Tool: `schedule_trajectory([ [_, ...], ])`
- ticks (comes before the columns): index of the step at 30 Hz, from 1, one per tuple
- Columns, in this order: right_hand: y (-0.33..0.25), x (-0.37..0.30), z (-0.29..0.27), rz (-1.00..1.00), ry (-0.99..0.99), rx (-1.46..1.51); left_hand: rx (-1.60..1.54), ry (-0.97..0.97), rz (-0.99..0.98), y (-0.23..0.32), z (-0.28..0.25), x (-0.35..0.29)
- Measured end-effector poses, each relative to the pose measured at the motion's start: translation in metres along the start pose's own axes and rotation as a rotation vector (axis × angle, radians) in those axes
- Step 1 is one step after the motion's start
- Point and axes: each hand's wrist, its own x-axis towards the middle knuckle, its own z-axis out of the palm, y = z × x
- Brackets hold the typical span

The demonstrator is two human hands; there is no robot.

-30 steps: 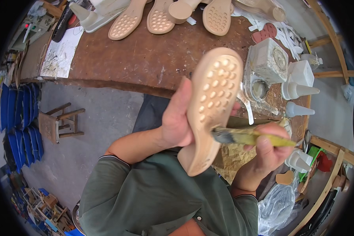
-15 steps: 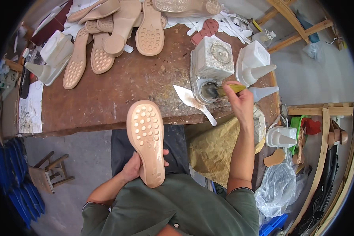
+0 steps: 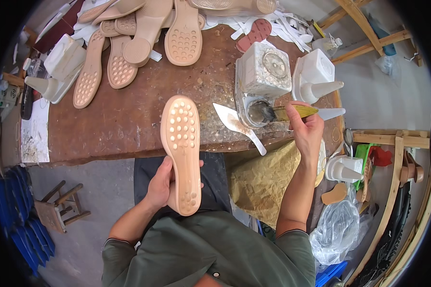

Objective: The recorder is applying glue to the bottom of shoe soles using a brush, then placing them on a drying rack.

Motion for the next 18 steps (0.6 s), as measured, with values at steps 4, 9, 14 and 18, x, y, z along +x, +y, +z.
schedule_trajectory([
  [4,0.019,-0.003,-0.001,0.025,-0.034,-0.055,-0.029,-0.015,0.007,0.009,0.011,0.006],
  [9,0.024,-0.011,-0.019,0.102,-0.060,0.039,-0.129,-0.112,0.007,0.018,0.022,0.005],
  [14,0.015,-0.032,-0.032,0.160,0.043,0.606,-0.077,-0.296,0.010,0.024,0.037,-0.003],
  [18,-0.028,-0.069,-0.002,0.035,0.016,0.955,-0.056,-0.361,-0.016,0.023,0.051,-0.010],
])
